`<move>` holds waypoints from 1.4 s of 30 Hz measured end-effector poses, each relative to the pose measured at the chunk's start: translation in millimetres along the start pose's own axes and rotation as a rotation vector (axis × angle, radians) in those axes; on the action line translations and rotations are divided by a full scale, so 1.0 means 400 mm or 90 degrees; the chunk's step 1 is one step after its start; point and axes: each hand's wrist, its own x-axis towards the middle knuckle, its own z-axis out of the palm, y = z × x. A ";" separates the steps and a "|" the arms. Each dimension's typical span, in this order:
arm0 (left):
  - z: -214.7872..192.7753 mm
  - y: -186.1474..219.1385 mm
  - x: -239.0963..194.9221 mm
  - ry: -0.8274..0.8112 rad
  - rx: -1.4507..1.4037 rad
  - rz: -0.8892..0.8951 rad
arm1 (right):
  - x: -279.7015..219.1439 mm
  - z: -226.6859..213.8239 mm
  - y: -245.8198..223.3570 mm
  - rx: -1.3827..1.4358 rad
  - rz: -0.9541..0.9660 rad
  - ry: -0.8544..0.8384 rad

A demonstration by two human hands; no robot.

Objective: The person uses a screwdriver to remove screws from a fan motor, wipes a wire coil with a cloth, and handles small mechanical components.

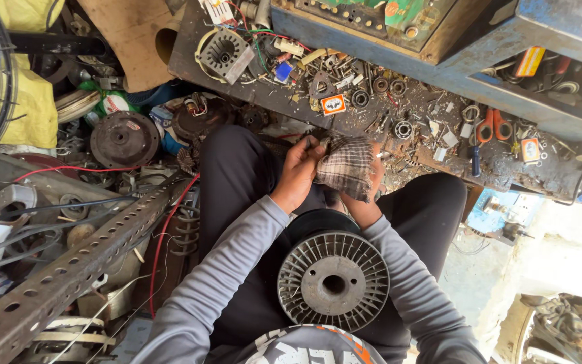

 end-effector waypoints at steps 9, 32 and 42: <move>0.002 0.008 0.004 -0.030 0.013 0.021 | 0.019 -0.004 -0.003 -0.268 -0.186 -0.092; 0.007 0.009 -0.011 0.000 0.106 0.067 | -0.024 -0.056 0.154 -0.529 -0.262 -0.176; -0.014 0.017 -0.019 -0.009 -0.038 0.006 | 0.050 -0.033 -0.092 0.011 0.031 -0.260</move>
